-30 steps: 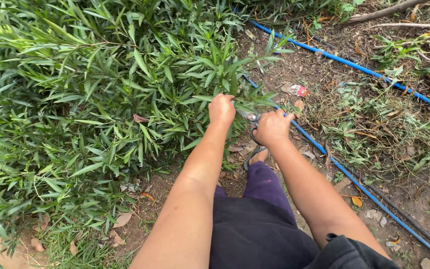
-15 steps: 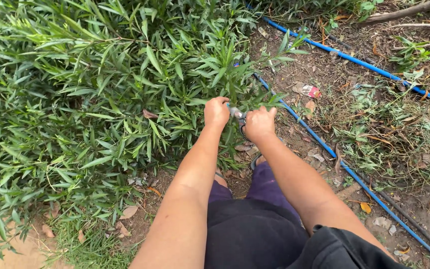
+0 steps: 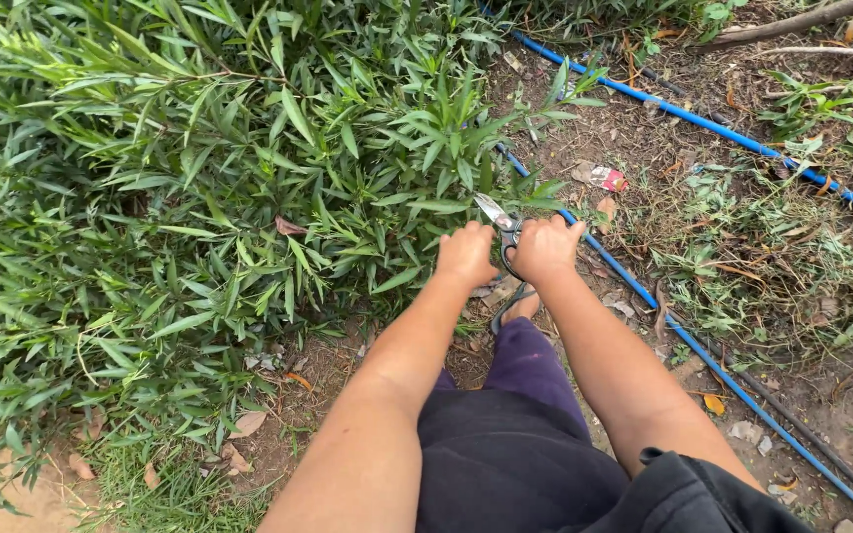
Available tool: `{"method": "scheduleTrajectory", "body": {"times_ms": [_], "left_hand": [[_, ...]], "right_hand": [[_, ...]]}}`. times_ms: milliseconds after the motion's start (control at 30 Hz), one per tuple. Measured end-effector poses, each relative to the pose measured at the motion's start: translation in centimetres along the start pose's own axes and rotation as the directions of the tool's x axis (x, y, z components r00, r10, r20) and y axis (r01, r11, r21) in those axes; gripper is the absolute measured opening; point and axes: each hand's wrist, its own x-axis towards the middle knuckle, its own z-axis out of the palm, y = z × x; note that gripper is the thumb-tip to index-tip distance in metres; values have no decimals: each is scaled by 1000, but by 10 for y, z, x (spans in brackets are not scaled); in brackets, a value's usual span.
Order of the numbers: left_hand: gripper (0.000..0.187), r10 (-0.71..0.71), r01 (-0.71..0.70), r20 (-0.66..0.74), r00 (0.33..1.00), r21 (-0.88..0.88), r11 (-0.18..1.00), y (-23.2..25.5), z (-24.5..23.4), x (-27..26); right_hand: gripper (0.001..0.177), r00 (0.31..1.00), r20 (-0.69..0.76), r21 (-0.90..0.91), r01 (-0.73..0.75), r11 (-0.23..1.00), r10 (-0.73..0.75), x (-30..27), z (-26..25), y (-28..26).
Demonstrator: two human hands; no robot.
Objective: The person trims a leafy plant using garden shears, cutting through stems one at a time while holding the plant with the other hand.
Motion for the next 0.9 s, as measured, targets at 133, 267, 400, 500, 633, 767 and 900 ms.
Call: {"method": "scheduleTrajectory", "body": {"times_ms": [133, 267, 400, 500, 633, 767, 900], "left_hand": [[25, 65, -46, -121, 990, 157, 986, 2, 39, 18], [9, 3, 6, -282, 959, 32, 999, -24, 37, 36], [15, -122, 37, -466, 876, -187, 982, -55, -2, 48], [17, -252, 114, -452, 855, -311, 943, -61, -27, 52], [19, -297, 146, -445, 845, -343, 928, -58, -39, 51], [22, -299, 159, -433, 850, -330, 930, -53, -45, 46], [18, -339, 142, -430, 837, -426, 893, -55, -51, 39]], "right_hand": [[53, 1000, -2, 18, -22, 1000, 22, -6, 3, 7], [52, 999, 26, 43, -32, 999, 31, -13, -3, 12], [52, 999, -34, 61, 14, 998, -12, -22, -10, 9], [52, 999, -27, 73, 48, 996, -46, -19, -16, -6], [51, 991, -124, 123, 59, 991, -44, -14, -19, -24], [56, 994, -92, 78, 65, 995, -58, -2, -24, -40], [54, 993, -106, 78, 55, 995, -46, 0, -26, -47]]}}
